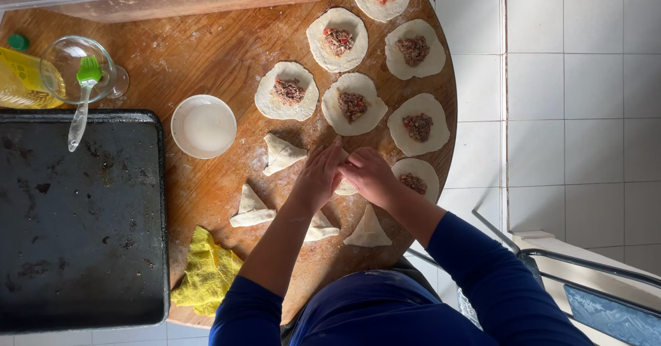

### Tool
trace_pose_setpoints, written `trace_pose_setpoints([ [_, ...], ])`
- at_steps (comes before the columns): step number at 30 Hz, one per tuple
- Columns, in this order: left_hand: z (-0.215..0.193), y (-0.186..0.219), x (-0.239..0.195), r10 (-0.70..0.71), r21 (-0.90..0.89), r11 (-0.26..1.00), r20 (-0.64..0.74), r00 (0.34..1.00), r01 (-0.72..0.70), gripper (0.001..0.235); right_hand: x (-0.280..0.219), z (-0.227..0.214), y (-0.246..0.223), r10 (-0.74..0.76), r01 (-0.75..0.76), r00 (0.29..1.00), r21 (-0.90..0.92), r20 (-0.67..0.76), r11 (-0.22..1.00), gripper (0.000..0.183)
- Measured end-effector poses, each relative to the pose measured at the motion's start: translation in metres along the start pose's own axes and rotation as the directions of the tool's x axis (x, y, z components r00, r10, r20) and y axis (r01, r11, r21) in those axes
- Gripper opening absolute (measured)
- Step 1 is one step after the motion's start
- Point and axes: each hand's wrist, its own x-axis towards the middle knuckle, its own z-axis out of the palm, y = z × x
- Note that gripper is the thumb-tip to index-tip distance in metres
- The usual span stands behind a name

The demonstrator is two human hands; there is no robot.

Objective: Folding and sealing meat-filled dough circles into triangular pastries on a wooden table.

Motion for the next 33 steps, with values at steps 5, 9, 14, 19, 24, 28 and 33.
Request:
trace_pose_setpoints([
  [5,0.000,0.006,-0.006,-0.006,0.324,0.946,0.007,1.000,0.004,0.065,-0.016,-0.019,0.002,-0.151,0.151,0.989,-0.026,0.001,0.988,0.035],
  [9,-0.002,0.010,-0.001,-0.017,0.410,0.912,0.049,0.999,-0.005,0.062,-0.036,-0.029,-0.003,-0.111,0.111,0.994,-0.030,0.012,0.993,0.039],
  [14,0.016,0.028,0.013,-0.106,0.295,0.950,0.011,0.994,0.098,0.067,-0.045,-0.029,-0.008,-0.029,0.029,0.999,-0.022,0.022,0.999,0.047],
  [19,0.038,0.016,0.013,-0.093,0.401,0.912,0.010,0.996,0.081,0.060,-0.051,-0.032,-0.008,0.031,-0.031,0.999,0.008,0.039,0.999,0.051],
  [24,0.006,0.031,0.016,-0.190,0.011,0.982,0.025,0.981,0.190,0.076,-0.049,-0.039,-0.016,0.025,-0.025,1.000,0.001,-0.013,1.000,0.054],
  [28,-0.008,0.047,-0.002,-0.212,-0.043,0.977,-0.088,0.973,0.209,0.081,-0.049,-0.036,-0.008,0.080,-0.080,0.997,0.027,0.005,0.996,0.050],
  [33,-0.005,0.069,-0.051,-0.318,0.372,0.896,0.158,0.935,0.242,0.065,-0.054,-0.035,-0.006,0.024,-0.024,0.997,-0.002,0.073,1.000,0.041],
])
